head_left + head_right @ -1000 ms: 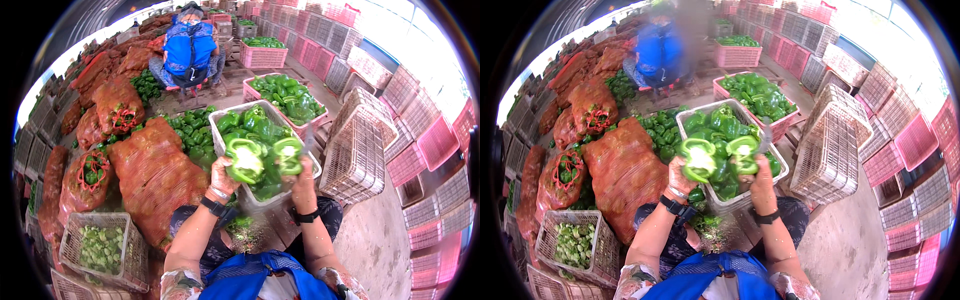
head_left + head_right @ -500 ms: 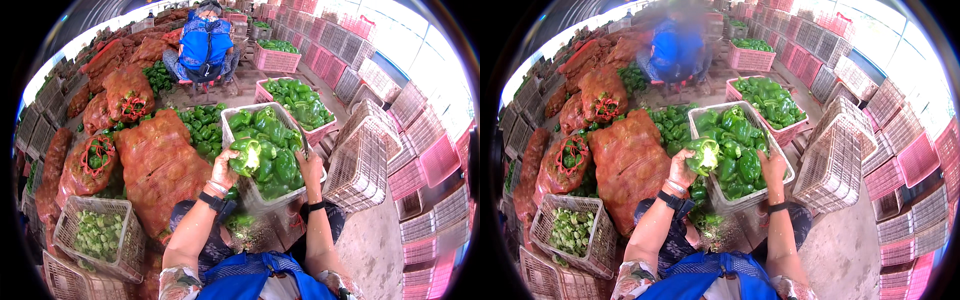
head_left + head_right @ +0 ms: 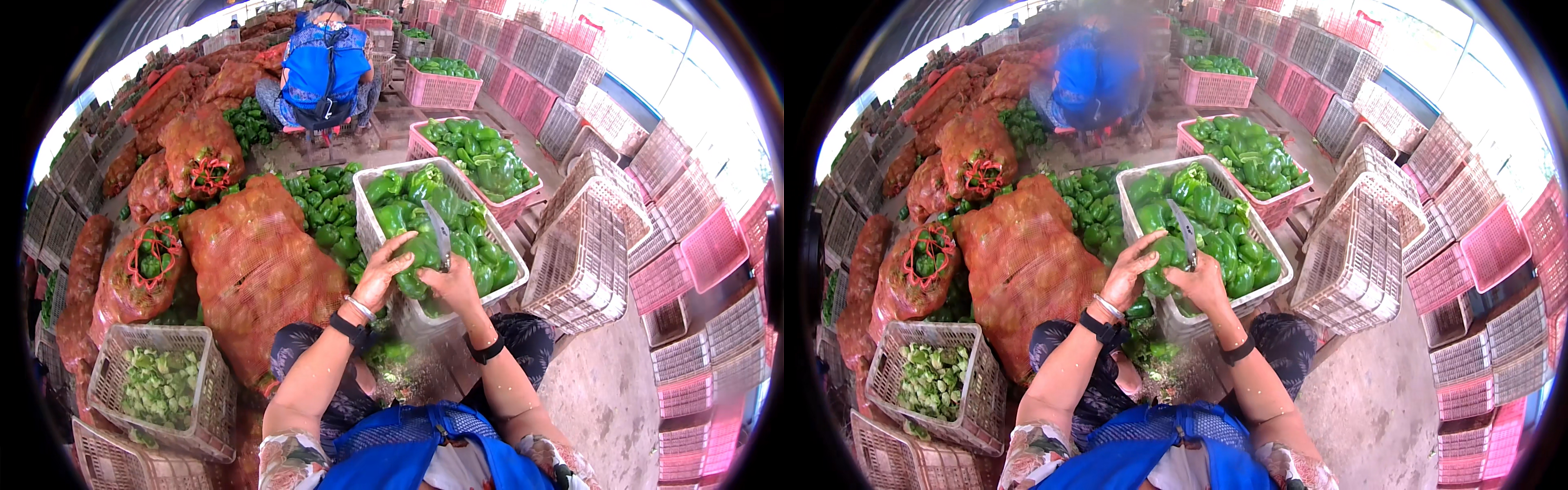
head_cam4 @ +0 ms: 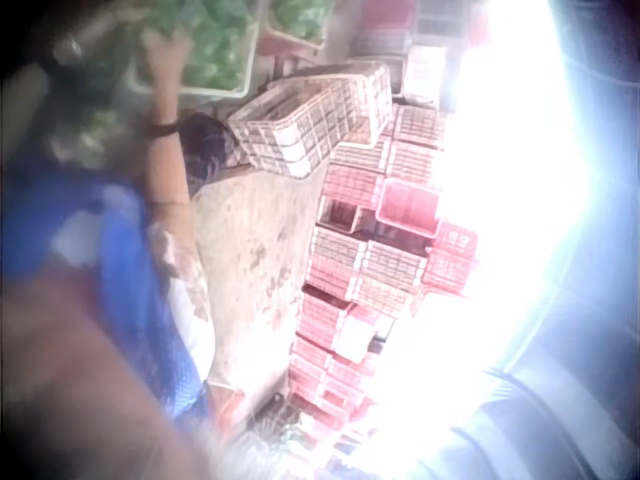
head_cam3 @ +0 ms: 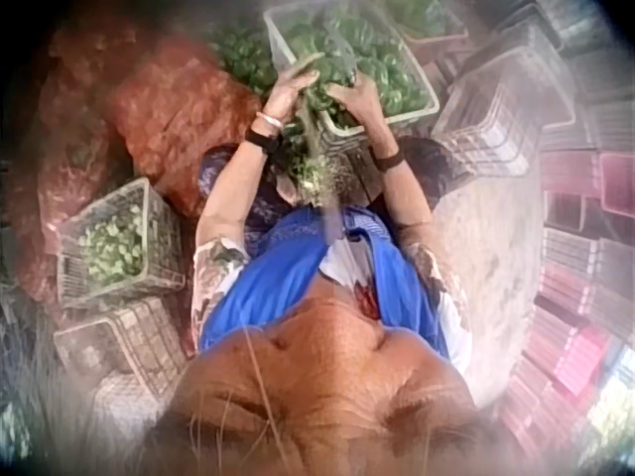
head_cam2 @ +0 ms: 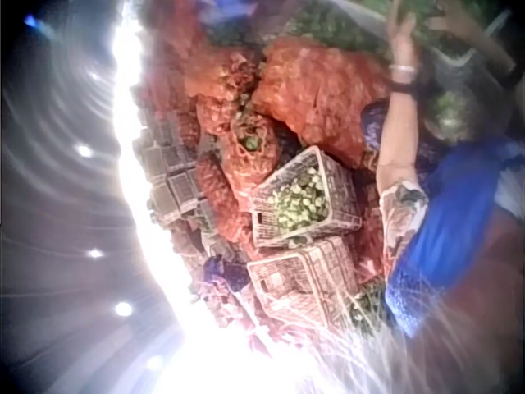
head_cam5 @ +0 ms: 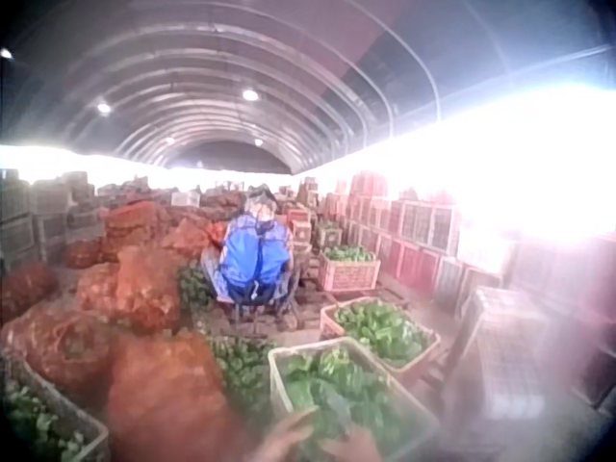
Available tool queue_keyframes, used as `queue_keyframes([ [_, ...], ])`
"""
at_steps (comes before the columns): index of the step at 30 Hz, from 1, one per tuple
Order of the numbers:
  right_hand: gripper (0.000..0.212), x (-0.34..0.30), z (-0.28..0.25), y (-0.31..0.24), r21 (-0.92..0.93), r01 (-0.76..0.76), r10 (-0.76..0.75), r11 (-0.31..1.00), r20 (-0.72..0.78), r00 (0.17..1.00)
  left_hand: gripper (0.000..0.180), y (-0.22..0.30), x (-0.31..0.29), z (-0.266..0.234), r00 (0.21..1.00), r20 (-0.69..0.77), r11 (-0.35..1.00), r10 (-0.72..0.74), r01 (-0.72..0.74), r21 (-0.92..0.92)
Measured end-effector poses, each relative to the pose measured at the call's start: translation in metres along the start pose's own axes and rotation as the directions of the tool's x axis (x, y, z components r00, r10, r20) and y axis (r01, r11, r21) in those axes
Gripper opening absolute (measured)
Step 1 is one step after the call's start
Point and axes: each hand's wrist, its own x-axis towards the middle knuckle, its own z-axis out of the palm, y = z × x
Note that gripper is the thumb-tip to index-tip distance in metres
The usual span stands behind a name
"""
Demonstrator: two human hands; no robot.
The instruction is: The person trims the stems off green peppers using a knife and places the trimmed peppers into a plastic crate.
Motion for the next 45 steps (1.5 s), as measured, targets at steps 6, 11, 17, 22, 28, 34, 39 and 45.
queue_keyframes([
  [6, 0.026, -0.01, 0.017, 0.006, 0.419, -0.056, 0.111, 0.906, -0.109, 0.988, 0.048, -0.002, -0.002, 0.004, 0.941, 0.048, 0.692, 0.335, -0.28, 0.665],
  [11, 0.026, 0.0, 0.011, 0.02, -0.315, 0.047, -0.164, 0.948, -0.356, 0.92, 0.047, -0.005, -0.006, 0.023, 0.853, 0.07, 0.408, 0.518, -0.317, 0.856],
  [17, 0.025, -0.007, -0.009, 0.035, 0.193, 0.069, -0.019, 0.979, -0.251, 0.968, 0.044, -0.008, 0.014, 0.02, 0.751, -0.056, 0.387, 0.658, -0.273, 0.881],
  [22, 0.021, -0.015, -0.06, -0.002, 0.437, 0.246, -0.115, 0.865, -0.305, 0.945, 0.041, -0.001, 0.07, -0.021, 0.624, -0.437, 0.681, 0.648, -0.217, 0.7],
  [28, 0.025, -0.026, -0.098, -0.016, 0.424, 0.367, -0.176, 0.828, -0.425, 0.888, 0.055, -0.006, 0.157, -0.033, 0.695, -0.126, 0.199, 0.708, -0.025, 0.98],
  [34, 0.024, -0.023, -0.078, 0.005, 0.636, 0.151, 0.105, 0.757, -0.347, 0.932, 0.07, -0.06, 0.183, -0.083, 0.983, -0.176, 0.003, 0.052, 0.177, 0.984],
  [39, 0.022, -0.013, -0.072, 0.017, 0.669, 0.178, 0.106, 0.721, -0.361, 0.927, 0.048, -0.036, 0.135, -0.016, 0.987, 0.017, 0.673, -0.158, 0.095, 0.734],
  [45, 0.017, -0.009, -0.034, 0.002, 0.279, 0.25, -0.069, 0.927, -0.529, 0.846, 0.041, 0.004, 0.032, 0.082, 0.997, 0.072, 0.657, 0.039, -0.079, 0.75],
])
